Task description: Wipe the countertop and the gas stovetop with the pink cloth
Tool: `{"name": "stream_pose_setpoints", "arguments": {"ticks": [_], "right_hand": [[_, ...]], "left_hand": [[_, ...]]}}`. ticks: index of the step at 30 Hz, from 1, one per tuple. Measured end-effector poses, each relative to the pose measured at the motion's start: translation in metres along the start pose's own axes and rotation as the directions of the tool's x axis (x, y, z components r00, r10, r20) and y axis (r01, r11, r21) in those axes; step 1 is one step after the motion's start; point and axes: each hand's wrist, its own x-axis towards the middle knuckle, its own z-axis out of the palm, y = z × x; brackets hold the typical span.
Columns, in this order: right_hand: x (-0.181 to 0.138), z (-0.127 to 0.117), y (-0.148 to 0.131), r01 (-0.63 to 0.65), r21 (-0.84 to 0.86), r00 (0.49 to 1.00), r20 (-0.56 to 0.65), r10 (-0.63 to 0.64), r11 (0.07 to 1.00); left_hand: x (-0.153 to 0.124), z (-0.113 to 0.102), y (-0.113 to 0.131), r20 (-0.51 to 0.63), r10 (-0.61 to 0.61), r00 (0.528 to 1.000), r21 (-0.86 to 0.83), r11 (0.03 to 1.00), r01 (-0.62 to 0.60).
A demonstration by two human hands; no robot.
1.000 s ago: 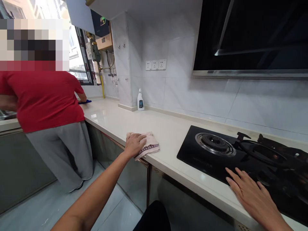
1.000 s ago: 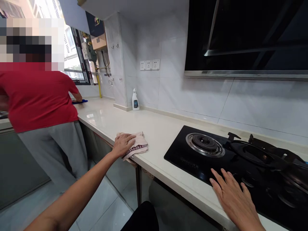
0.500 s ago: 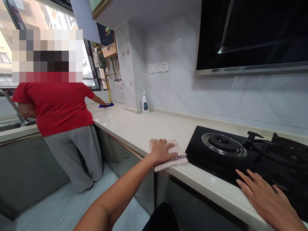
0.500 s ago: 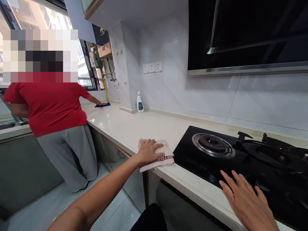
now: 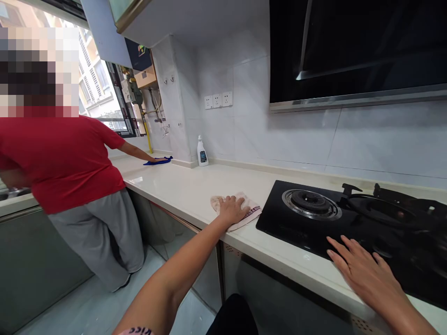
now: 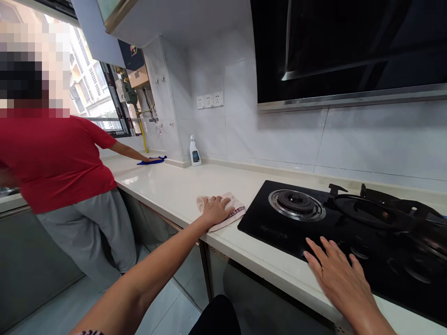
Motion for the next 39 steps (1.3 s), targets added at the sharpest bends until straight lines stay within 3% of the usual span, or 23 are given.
{"name": "stream_pose_setpoints", "arguments": {"ticks": [6,13,18,23,26,32,35,39], "right_hand": [[0.008,-0.002,0.010,0.021,-0.005,0.992,0.124,-0.021,1.000],[0.004,-0.021,-0.013,-0.001,-0.073,1.000,0.014,0.002,0.997],[0.003,-0.022,-0.010,0.044,-0.077,0.998,0.046,-0.040,0.996],[0.002,-0.022,-0.009,0.016,-0.079,1.000,0.017,-0.014,0.997],[0.000,-0.020,-0.006,0.031,-0.055,0.999,0.033,-0.029,0.998],[0.000,-0.019,-0.005,0.018,-0.049,1.000,0.022,-0.017,0.999],[0.000,-0.024,-0.010,0.011,-0.048,1.000,0.022,-0.010,0.999],[0.002,-0.029,-0.012,0.006,-0.044,1.000,0.029,-0.005,0.999]], "left_hand": [[-0.015,0.000,0.028,0.000,0.053,0.999,-0.072,0.996,-0.053],[-0.022,0.004,0.059,-0.006,0.086,0.996,-0.171,0.982,-0.086],[-0.045,-0.005,0.055,0.024,0.200,0.979,-0.173,0.966,-0.193],[-0.062,-0.015,0.030,0.021,0.290,0.957,-0.165,0.945,-0.283],[-0.053,-0.021,0.007,0.087,0.267,0.960,-0.172,0.953,-0.249],[-0.005,-0.027,-0.031,0.175,0.124,0.977,-0.150,0.984,-0.098],[0.013,-0.025,-0.029,0.193,0.095,0.976,-0.123,0.990,-0.072],[0.022,-0.015,-0.007,0.141,0.036,0.989,-0.053,0.998,-0.029]]}}
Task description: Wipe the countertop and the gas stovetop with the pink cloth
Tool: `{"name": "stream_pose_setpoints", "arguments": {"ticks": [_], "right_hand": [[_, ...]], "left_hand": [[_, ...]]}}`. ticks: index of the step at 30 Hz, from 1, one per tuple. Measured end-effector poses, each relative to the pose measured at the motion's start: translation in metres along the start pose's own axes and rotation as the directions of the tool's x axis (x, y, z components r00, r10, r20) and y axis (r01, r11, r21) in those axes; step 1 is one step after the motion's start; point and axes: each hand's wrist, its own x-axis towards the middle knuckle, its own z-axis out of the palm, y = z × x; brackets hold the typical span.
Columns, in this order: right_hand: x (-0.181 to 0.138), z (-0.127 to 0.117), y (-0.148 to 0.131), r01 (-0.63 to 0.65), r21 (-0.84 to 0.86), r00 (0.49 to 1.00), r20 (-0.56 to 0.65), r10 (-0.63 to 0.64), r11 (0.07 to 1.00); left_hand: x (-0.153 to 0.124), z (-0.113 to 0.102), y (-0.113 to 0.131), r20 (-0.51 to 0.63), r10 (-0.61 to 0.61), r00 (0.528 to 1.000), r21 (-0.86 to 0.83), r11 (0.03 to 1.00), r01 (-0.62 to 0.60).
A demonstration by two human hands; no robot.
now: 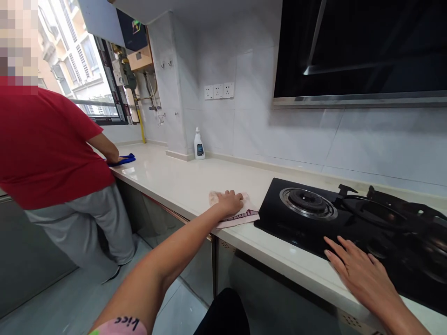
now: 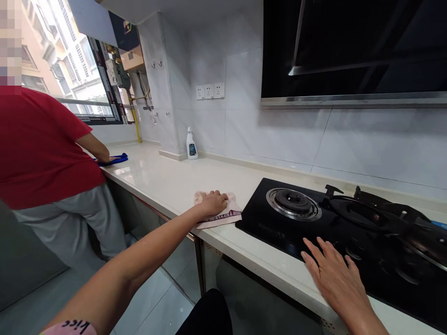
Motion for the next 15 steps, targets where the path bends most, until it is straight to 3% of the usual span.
{"name": "stream_pose_setpoints", "arguments": {"ticks": [4,15], "right_hand": [[0.001,0.001,0.004,0.000,0.017,1.000,0.021,0.000,1.000],[-0.005,0.024,0.030,-0.012,0.103,1.000,0.017,0.011,0.995]], "left_hand": [[0.009,0.003,0.010,-0.080,0.004,0.997,0.040,0.999,0.000],[0.009,0.013,-0.002,-0.213,0.065,0.975,0.034,0.998,-0.059]]}}
